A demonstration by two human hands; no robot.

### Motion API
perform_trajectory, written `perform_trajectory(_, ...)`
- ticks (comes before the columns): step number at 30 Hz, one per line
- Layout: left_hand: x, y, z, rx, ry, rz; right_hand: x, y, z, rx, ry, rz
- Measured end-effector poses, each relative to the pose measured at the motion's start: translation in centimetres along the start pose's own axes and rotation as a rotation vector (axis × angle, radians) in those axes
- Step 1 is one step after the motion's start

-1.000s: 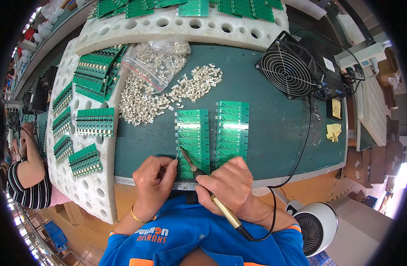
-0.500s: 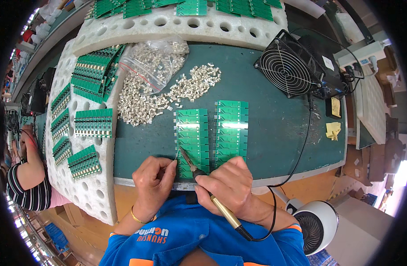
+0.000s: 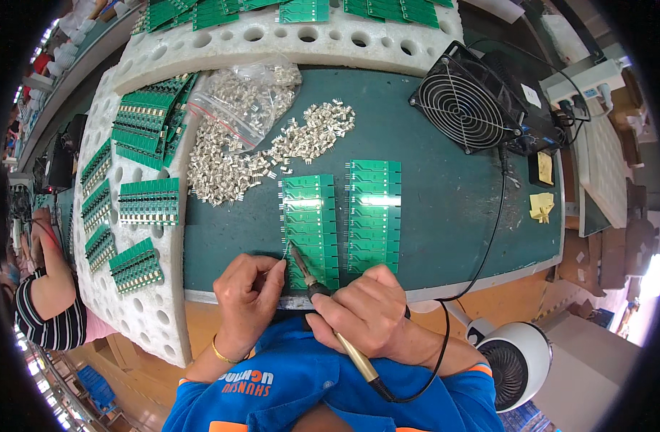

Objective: The person solders pins onto a circuit board strip using a soldering iron and solder wire, places the finished strip onto a stack of circuit boards, and solders pins onto another circuit board strip.

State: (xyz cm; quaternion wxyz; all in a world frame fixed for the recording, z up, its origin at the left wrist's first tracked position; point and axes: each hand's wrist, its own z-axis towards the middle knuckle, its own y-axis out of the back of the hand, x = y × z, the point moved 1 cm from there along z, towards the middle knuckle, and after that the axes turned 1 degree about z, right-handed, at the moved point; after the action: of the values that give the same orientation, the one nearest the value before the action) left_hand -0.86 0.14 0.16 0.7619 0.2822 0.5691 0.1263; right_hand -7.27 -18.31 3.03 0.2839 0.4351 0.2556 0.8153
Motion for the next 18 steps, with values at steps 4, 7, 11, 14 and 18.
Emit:
perform_trajectory(4, -0.18, 0.04, 0.14, 0.008, 0.024, -0.01, 0.13, -0.1, 0.05, 0.003, 0.022, -0.028)
perform_trajectory(7, -0.16, -0.02, 0.15, 0.011, 0.022, -0.012, 0.29, -0.01, 0.12, 0.021, 0.029, -0.043)
perform_trajectory(11, -0.16, 0.09, 0.09, 0.022, 0.023, -0.006, 0.37, -0.13, -0.07, 0.018, 0.037, -0.049)
perform_trajectory(14, 0.02, 0.04, 0.07, 0.031, 0.007, 0.005, 0.42, -0.16, -0.04, 0.014, 0.039, -0.054)
perform_trajectory(18, 0.27, -0.06, -0.09, 0.012, -0.053, 0.021, 0.4, -0.31, -0.1, -0.001, 0.041, -0.049)
